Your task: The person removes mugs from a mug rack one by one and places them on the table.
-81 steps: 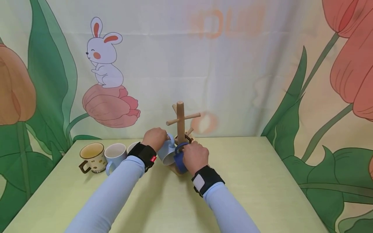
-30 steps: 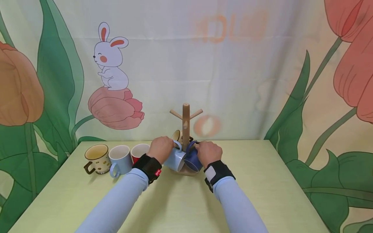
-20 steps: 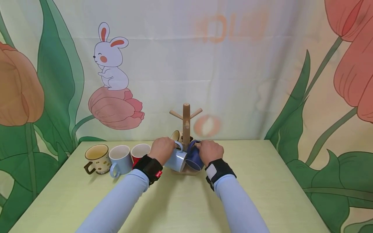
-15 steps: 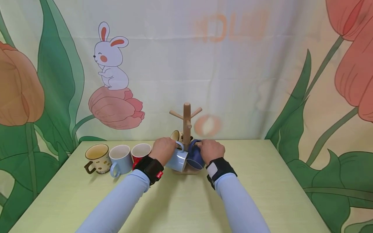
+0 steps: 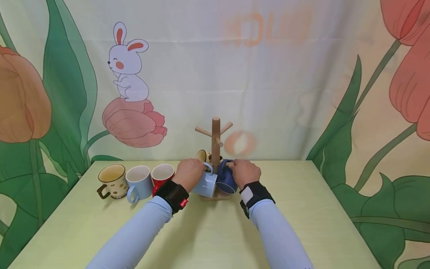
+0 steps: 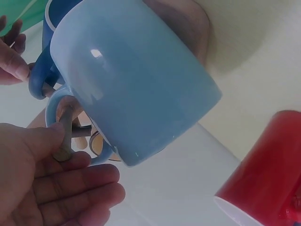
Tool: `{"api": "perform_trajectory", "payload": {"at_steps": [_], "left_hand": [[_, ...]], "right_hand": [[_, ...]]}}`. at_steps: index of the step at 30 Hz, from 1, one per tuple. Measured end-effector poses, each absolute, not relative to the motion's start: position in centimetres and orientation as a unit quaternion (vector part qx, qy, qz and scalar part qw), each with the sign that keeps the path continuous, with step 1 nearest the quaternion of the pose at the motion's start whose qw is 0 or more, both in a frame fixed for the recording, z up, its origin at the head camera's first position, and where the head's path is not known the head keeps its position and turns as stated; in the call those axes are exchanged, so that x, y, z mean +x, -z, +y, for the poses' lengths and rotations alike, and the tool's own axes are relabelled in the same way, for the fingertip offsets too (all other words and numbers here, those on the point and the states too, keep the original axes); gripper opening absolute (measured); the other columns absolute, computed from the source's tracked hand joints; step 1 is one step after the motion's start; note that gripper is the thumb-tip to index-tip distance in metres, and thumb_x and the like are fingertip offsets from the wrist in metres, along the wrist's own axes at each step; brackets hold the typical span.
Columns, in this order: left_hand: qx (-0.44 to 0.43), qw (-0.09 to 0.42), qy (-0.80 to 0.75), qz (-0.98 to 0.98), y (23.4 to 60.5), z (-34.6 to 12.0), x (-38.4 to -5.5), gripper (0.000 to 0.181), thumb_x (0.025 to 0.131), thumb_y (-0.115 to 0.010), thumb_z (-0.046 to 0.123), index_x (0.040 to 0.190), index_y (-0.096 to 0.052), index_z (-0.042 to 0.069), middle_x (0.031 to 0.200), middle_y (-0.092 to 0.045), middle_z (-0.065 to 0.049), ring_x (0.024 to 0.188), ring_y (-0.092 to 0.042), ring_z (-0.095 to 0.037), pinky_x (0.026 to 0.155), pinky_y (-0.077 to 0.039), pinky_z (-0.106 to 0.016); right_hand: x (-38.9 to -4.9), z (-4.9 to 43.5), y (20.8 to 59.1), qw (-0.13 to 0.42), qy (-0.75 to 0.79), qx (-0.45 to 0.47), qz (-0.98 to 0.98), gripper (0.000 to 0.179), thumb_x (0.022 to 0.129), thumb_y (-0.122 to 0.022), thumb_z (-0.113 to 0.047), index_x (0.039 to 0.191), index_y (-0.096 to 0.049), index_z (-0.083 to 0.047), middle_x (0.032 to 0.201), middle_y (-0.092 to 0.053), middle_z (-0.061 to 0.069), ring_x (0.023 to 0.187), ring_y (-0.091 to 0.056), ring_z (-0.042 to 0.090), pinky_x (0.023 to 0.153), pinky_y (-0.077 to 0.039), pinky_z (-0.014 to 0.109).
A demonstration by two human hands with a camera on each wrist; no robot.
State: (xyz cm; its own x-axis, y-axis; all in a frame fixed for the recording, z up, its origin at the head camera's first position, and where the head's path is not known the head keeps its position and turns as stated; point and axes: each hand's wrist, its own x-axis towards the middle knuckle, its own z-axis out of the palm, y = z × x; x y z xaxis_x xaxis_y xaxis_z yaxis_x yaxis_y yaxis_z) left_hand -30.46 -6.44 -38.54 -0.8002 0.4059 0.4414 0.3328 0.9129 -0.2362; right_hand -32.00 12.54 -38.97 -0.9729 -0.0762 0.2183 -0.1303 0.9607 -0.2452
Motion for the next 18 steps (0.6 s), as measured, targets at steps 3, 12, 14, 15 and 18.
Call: {"api": "perform_trajectory", "payload": {"at_steps": [3,12,14,15,18], "left_hand": [[-0.188,0.243,-0.073,-0.949,38.5,-6.5,-30.6,0.019,0.091,-0.064,0.008,0.076,-0.075,0.011,0.068,-0.065,-0.005,0.059,-0.064,-0.02,0.047,-0.053,-0.037],[-0.152,0.158,-0.033,-0.975,38.1,-7.1,-30.5,0.027,0.097,-0.064,0.035,0.085,-0.079,0.017,0.073,-0.068,-0.002,0.063,-0.065,-0.02,0.05,-0.052,-0.038],[-0.136,0.145,-0.021,-0.98,37.9,-7.5,-30.3,0.036,0.095,-0.063,0.045,0.082,-0.078,0.015,0.068,-0.065,-0.002,0.062,-0.064,-0.02,0.05,-0.051,-0.038],[-0.126,0.138,-0.015,-0.982,37.8,-7.7,-30.2,0.039,0.094,-0.063,0.049,0.08,-0.077,0.015,0.065,-0.063,-0.002,0.061,-0.064,-0.02,0.05,-0.051,-0.038],[-0.102,0.121,-0.003,-0.987,37.7,-8.4,-29.8,0.05,0.09,-0.064,0.058,0.077,-0.074,0.01,0.063,-0.061,-0.004,0.061,-0.065,-0.024,0.052,-0.052,-0.039]], "right_hand": [[-32.1,12.6,39.1,0.108,-0.138,0.054,-0.983,0.026,0.099,-0.06,-0.035,0.084,-0.067,-0.015,0.07,-0.062,0.005,0.064,-0.062,0.027,0.051,-0.044,0.04],[-31.9,14.1,40.1,0.089,-0.217,0.031,-0.972,0.046,0.096,-0.06,-0.045,0.126,-0.066,-0.011,0.107,-0.072,0.013,0.09,-0.068,0.032,0.068,-0.053,0.047],[-31.6,14.6,40.3,0.082,-0.232,0.02,-0.969,0.055,0.095,-0.059,-0.05,0.131,-0.063,-0.009,0.106,-0.072,0.013,0.09,-0.068,0.031,0.069,-0.053,0.047],[-31.5,14.8,40.3,0.079,-0.237,0.017,-0.968,0.057,0.094,-0.059,-0.051,0.131,-0.062,-0.007,0.104,-0.072,0.013,0.089,-0.068,0.031,0.068,-0.052,0.046],[-31.2,15.4,40.5,0.068,-0.248,0.006,-0.966,0.06,0.095,-0.057,-0.052,0.131,-0.062,-0.004,0.099,-0.072,0.013,0.087,-0.068,0.029,0.067,-0.052,0.044]]}}
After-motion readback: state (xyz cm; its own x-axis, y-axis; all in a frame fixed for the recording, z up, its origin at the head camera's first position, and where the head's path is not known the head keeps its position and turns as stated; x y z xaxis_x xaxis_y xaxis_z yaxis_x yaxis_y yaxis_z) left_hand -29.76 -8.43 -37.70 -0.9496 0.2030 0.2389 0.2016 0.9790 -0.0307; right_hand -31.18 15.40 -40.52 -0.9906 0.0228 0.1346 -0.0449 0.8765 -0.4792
